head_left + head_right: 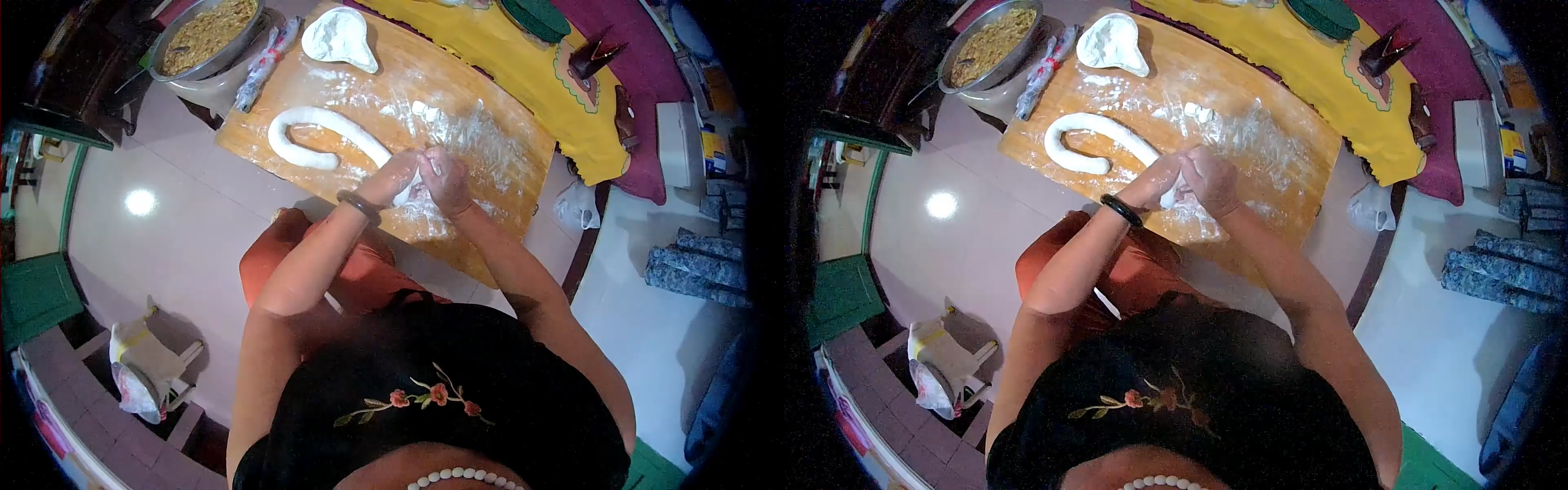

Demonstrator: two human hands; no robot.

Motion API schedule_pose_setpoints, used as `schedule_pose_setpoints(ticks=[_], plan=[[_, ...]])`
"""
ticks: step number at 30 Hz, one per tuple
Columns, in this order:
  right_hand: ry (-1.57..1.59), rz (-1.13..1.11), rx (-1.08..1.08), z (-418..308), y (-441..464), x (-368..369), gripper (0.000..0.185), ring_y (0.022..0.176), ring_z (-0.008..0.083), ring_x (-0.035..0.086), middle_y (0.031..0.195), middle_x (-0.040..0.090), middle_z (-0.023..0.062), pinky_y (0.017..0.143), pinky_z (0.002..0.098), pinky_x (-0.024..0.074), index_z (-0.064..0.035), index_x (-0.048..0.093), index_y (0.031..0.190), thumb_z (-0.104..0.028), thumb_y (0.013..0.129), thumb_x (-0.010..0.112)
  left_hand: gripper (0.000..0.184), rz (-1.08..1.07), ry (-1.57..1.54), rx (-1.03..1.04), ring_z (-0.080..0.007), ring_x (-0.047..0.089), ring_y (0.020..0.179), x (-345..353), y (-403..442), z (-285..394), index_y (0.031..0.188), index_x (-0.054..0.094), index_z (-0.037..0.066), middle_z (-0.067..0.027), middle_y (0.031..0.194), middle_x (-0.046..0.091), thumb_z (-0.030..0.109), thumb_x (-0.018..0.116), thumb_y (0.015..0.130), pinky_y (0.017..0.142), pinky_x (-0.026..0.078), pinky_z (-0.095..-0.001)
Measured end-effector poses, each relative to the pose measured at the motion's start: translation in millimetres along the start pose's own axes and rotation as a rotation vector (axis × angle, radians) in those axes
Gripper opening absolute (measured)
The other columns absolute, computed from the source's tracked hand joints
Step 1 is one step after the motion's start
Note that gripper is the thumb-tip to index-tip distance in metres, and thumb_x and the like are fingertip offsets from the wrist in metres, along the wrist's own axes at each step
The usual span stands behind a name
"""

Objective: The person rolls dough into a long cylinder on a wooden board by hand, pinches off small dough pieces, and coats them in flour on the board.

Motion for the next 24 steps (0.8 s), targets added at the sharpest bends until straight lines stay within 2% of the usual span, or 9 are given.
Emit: schedule_pose_setpoints(ticks=[7,11,13,15,17,18,19,20,24], plan=[[-0.095,-0.047,0.097,25.0,0.8,8.2,0.017,0.059,0.0363,0.058,0.066,0.056,0.0160,0.056,0.0448,0.0445,-0.0051,0.055,0.079,-0.019,0.088,0.059,0.035,0.147,0.135,0.043,-0.0088,0.050,0.059,5.7,-4.9,10.3,0.122,0.053,0.003,-0.0006,0.077,0.058,0.030,0.047,0.100,0.049,0.042,-0.0199],[-0.296,-0.174,0.452,87.0,5.7,-12.2,0.014,0.075,0.0354,0.062,0.080,0.063,0.0171,0.066,0.0462,0.0473,-0.0058,0.058,0.088,-0.019,0.088,0.056,0.029,0.177,1.041,0.467,-0.0175,0.058,0.063,44.9,4.6,53.3,0.095,0.060,0.000,-0.0057,0.071,0.057,0.026,0.046,0.096,0.058,0.049,-0.0313],[-0.365,-0.125,0.634,109.5,26.5,-30.7,0.018,0.088,0.0348,0.064,0.096,0.065,0.0197,0.073,0.0460,0.0488,-0.0057,0.061,0.101,-0.018,0.087,0.058,0.032,0.308,0.529,0.176,-0.0154,0.056,0.057,3.5,4.0,50.8,0.092,0.061,0.002,-0.0045,0.069,0.055,0.028,0.043,0.099,0.052,0.047,-0.0290],[-0.289,-0.015,0.397,101.6,32.7,-25.4,0.032,0.099,0.0355,0.061,0.111,0.060,0.0223,0.079,0.0447,0.0488,-0.0059,0.056,0.117,-0.015,0.086,0.058,0.038,0.305,-0.061,-0.004,-0.0102,0.047,0.047,-16.5,0.3,22.9,0.096,0.058,0.006,-0.0016,0.065,0.050,0.038,0.038,0.102,0.042,0.039,-0.0244],[-0.298,0.112,0.097,90.4,30.1,-24.2,0.052,0.105,0.0377,0.058,0.126,0.053,0.0244,0.084,0.0448,0.0481,-0.0045,0.044,0.136,-0.010,0.086,0.056,0.042,0.308,-0.011,0.107,-0.0095,0.044,0.046,-14.8,8.9,13.7,0.102,0.054,0.007,-0.0006,0.063,0.048,0.044,0.035,0.101,0.041,0.037,-0.0241],[-0.261,0.121,0.146,85.8,32.7,-23.9,0.049,0.103,0.0371,0.058,0.124,0.054,0.0237,0.085,0.0444,0.0474,-0.0039,0.046,0.133,-0.010,0.086,0.056,0.045,0.318,0.025,0.167,-0.0092,0.043,0.046,-17.0,12.3,17.0,0.105,0.053,0.008,0.0000,0.062,0.047,0.048,0.033,0.101,0.041,0.036,-0.0239],[-0.221,0.125,0.207,75.6,28.2,-25.2,0.046,0.101,0.0365,0.058,0.122,0.055,0.0229,0.085,0.0440,0.0468,-0.0033,0.048,0.131,-0.010,0.086,0.055,0.069,0.435,0.096,0.100,-0.0077,0.047,0.046,-15.0,7.9,19.7,0.110,0.054,0.006,0.0008,0.067,0.053,0.066,0.023,0.094,0.039,0.039,-0.0200],[-0.183,0.128,0.269,68.5,20.0,-25.2,0.043,0.100,0.0359,0.058,0.120,0.056,0.0222,0.086,0.0437,0.0461,-0.0027,0.050,0.128,-0.009,0.086,0.055,0.073,0.359,0.063,0.015,-0.0083,0.049,0.050,-10.5,3.7,16.4,0.112,0.053,0.007,-0.0003,0.069,0.053,0.069,0.021,0.092,0.042,0.042,-0.0214],[0.148,-0.054,0.001,26.6,-4.1,-6.1,0.030,0.090,0.0324,0.058,0.102,0.059,0.0168,0.084,0.0401,0.0454,-0.0035,0.056,0.109,-0.010,0.080,0.062,0.087,0.145,-0.010,-0.177,-0.0154,0.060,0.080,-8.7,2.4,6.3,0.116,0.054,0.004,-0.0082,0.089,0.061,0.076,0.014,0.087,0.068,0.052,-0.0288]])
Point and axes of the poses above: each hand's wrist, its own y-axis towards the middle knuckle, its own x-axis out of the palm, z = x × y, the point moved 7 cm from there along y, towards the middle knuckle
